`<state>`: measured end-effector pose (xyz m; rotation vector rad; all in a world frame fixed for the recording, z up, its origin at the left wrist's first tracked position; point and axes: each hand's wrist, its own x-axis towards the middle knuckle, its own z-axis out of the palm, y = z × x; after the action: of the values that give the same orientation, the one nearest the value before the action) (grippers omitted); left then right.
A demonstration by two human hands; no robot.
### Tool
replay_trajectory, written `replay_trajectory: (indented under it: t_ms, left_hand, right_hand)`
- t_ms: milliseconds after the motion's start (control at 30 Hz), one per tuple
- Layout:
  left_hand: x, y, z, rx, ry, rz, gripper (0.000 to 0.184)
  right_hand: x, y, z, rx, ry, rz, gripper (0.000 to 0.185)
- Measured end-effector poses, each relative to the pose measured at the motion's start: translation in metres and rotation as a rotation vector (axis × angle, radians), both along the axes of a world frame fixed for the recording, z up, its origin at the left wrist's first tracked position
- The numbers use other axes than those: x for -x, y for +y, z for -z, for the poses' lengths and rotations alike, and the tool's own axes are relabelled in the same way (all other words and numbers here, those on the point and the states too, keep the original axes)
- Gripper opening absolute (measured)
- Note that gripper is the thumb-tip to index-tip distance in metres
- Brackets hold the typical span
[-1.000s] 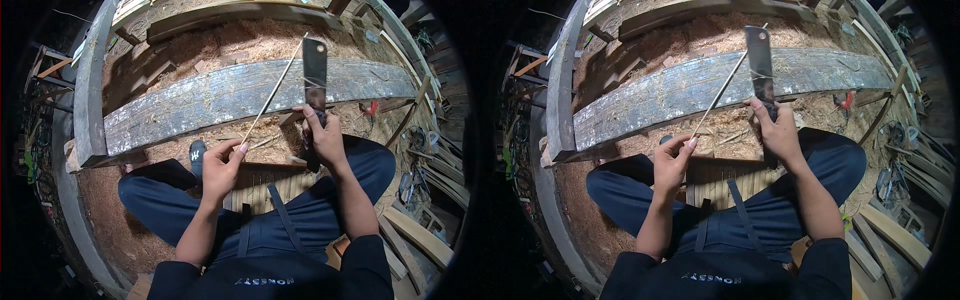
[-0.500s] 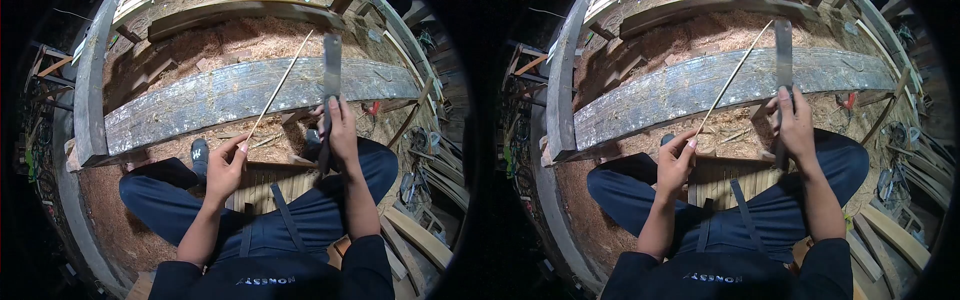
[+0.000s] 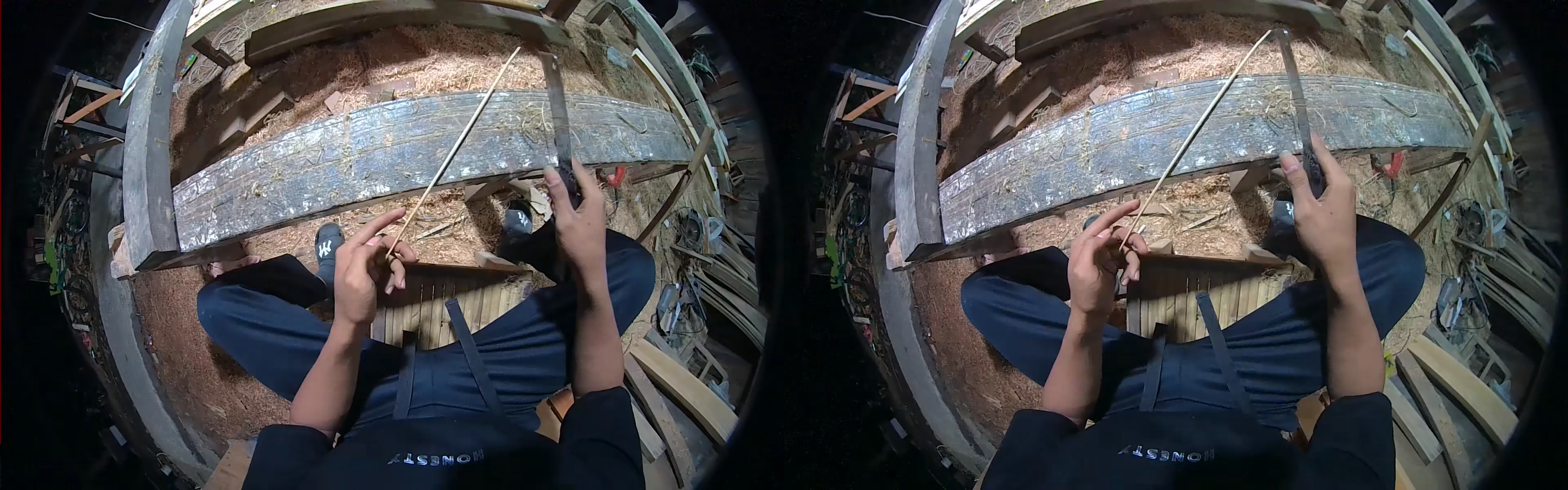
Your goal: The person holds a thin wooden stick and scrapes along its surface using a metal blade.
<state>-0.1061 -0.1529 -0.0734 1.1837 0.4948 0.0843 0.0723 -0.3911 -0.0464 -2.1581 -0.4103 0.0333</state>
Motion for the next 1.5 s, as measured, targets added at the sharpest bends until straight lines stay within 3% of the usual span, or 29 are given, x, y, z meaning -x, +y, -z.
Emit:
replay_trajectory:
  t_ms: [67,133,267,333,500,700,833,900,1033,1300,1333,1400,1433,1500]
  left_hand:
    - [0.000,0.000,0.002,0.048,-0.029,-0.009,0.055]
    - [-0.001,0.001,0.003,0.056,-0.046,-0.011,0.056]
    - [-0.002,0.000,0.000,0.012,-0.036,-0.008,0.050]
    - [-0.003,-0.003,-0.004,-0.174,0.007,-0.003,0.040]
    - [-0.006,-0.010,-0.008,-0.181,-0.036,-0.110,0.029]
    - [-0.003,-0.003,-0.001,-0.352,-0.281,-0.507,0.021]
    - [-0.011,0.017,-0.019,-0.315,-0.514,-0.746,0.026]
    - [-0.016,0.028,-0.044,-0.271,-0.596,-0.789,0.028]
    - [-0.038,0.059,-0.102,-0.560,-0.724,-0.821,0.032]
    - [-0.080,0.078,-0.211,-0.828,-0.944,-0.777,0.032]
    - [-0.086,0.078,-0.222,-0.872,-0.961,-0.768,0.032]
    - [-0.096,0.085,-0.237,-0.979,-0.993,-0.739,0.033]
    - [-0.102,0.084,-0.245,-1.007,-0.975,-0.756,0.033]
    - [-0.113,0.090,-0.256,-1.035,-0.982,-0.790,0.032]
  right_hand:
    - [0.001,-0.002,-0.003,-0.032,0.119,0.011,0.039]
    - [-0.001,-0.008,-0.008,-0.525,0.681,-0.099,0.035]
    - [0.003,-0.002,-0.023,-0.488,0.789,-0.073,0.032]
    - [0.003,0.000,-0.021,-0.440,0.710,-0.092,0.029]
    - [0.005,0.003,-0.025,-0.555,0.642,-0.097,0.027]
    - [0.000,-0.002,-0.029,-0.518,0.626,-0.122,0.037]
    - [0.007,0.004,-0.050,-0.470,0.552,-0.098,0.054]
    - [0.003,0.004,-0.046,-0.443,0.434,-0.168,0.060]
    - [-0.002,-0.002,-0.044,-0.464,0.353,-0.173,0.053]
    - [-0.021,-0.017,-0.046,-0.566,0.450,-0.148,0.058]
    - [-0.028,-0.020,-0.039,-0.299,0.027,-0.164,0.059]
    - [-0.032,-0.024,-0.040,-0.021,-0.285,-0.079,0.063]
    - [-0.033,-0.026,-0.047,-0.033,-0.289,-0.078,0.063]
    - [-0.039,-0.032,-0.062,0.170,0.048,0.140,0.063]
